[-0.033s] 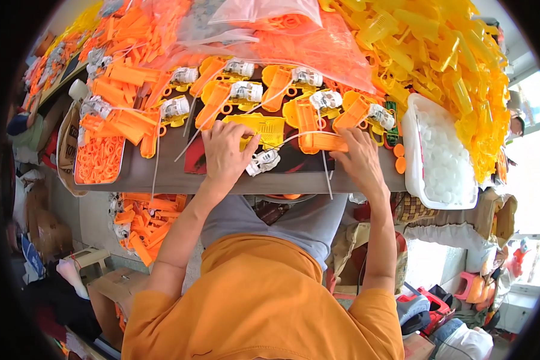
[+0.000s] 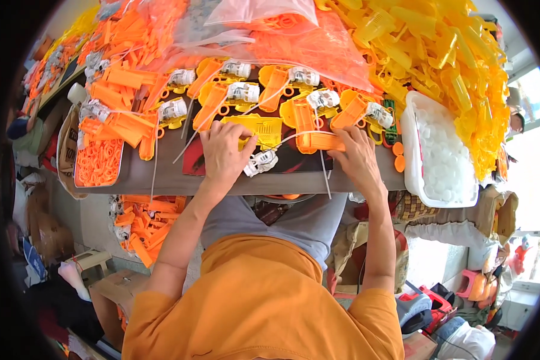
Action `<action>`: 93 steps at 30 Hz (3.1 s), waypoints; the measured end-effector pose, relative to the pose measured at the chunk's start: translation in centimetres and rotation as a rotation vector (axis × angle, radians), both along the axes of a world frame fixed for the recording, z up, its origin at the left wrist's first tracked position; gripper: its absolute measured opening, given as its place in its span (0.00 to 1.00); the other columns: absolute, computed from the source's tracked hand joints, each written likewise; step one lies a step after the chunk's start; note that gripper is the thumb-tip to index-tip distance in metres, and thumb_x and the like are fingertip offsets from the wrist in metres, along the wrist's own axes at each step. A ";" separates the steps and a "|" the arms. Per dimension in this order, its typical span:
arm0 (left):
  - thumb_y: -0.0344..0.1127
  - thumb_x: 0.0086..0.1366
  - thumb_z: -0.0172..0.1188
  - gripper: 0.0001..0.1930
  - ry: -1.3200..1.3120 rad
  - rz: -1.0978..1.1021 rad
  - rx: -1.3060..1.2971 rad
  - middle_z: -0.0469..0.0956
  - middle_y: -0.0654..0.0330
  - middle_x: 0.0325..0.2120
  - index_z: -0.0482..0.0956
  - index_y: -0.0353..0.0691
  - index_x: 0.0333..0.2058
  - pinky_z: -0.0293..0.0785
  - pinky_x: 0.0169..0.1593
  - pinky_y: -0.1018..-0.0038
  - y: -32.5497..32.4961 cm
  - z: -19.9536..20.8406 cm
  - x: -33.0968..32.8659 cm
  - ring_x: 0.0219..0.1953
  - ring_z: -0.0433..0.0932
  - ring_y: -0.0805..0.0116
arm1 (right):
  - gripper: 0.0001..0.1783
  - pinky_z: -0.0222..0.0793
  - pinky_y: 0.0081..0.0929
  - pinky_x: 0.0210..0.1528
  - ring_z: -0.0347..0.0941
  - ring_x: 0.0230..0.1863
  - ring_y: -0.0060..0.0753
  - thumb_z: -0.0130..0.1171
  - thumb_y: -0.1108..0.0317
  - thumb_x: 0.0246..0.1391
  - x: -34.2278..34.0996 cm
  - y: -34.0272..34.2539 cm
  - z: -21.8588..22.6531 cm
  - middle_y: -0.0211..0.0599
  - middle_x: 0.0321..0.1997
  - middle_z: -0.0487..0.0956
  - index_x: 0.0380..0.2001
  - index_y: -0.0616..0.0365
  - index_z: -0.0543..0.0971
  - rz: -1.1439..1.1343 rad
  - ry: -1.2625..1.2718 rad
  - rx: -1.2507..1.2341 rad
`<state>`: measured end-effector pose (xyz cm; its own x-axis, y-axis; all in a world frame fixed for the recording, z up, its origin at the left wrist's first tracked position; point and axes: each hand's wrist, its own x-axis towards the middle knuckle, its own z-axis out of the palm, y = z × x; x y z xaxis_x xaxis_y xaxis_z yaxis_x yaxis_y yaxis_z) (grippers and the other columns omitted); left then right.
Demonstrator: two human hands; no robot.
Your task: Assembling plastic toy guns by attaching various components and applying labels.
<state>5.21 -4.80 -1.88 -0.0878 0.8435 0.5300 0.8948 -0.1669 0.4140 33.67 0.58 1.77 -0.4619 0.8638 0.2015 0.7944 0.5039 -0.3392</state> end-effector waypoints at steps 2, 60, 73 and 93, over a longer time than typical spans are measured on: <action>0.38 0.54 0.69 0.09 0.019 0.030 -0.045 0.77 0.66 0.29 0.78 0.45 0.26 0.60 0.45 0.64 0.3 -0.5 0.0 0.39 0.71 0.63 | 0.26 0.62 0.39 0.59 0.69 0.55 0.44 0.67 0.65 0.49 -0.1 0.2 -0.5 0.42 0.50 0.74 0.53 0.58 0.76 0.006 0.025 0.024; 0.35 0.63 0.63 0.28 0.160 -0.013 -0.088 0.72 0.57 0.45 0.68 0.36 0.61 0.73 0.44 0.65 -3.8 -0.5 -2.4 0.46 0.70 0.58 | 0.21 0.71 0.35 0.39 0.73 0.39 0.44 0.70 0.74 0.45 -15.4 -7.8 -2.5 0.43 0.47 0.71 0.38 0.60 0.69 -0.210 0.594 0.103; 0.30 0.55 0.67 0.26 -0.005 0.111 -0.048 0.75 0.58 0.40 0.75 0.40 0.55 0.67 0.52 0.62 -2.9 0.6 -1.9 0.47 0.71 0.57 | 0.05 0.70 0.35 0.47 0.73 0.44 0.45 0.60 0.75 0.54 -13.7 0.9 -1.4 0.40 0.39 0.76 0.35 0.63 0.76 0.107 0.421 0.142; 0.24 0.51 0.69 0.16 -0.218 -0.029 0.076 0.74 0.57 0.42 0.81 0.37 0.41 0.66 0.57 0.60 -2.8 -1.4 -1.6 0.50 0.66 0.50 | 0.13 0.53 0.42 0.64 0.62 0.58 0.41 0.55 0.62 0.61 -14.9 2.3 -2.8 0.38 0.57 0.71 0.41 0.58 0.83 0.295 0.298 0.104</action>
<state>3.61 -7.60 -3.29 -0.1837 0.8058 0.5630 0.7801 -0.2290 0.5823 18.76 2.92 -0.99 -0.5945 0.6713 0.4426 0.4858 0.7385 -0.4675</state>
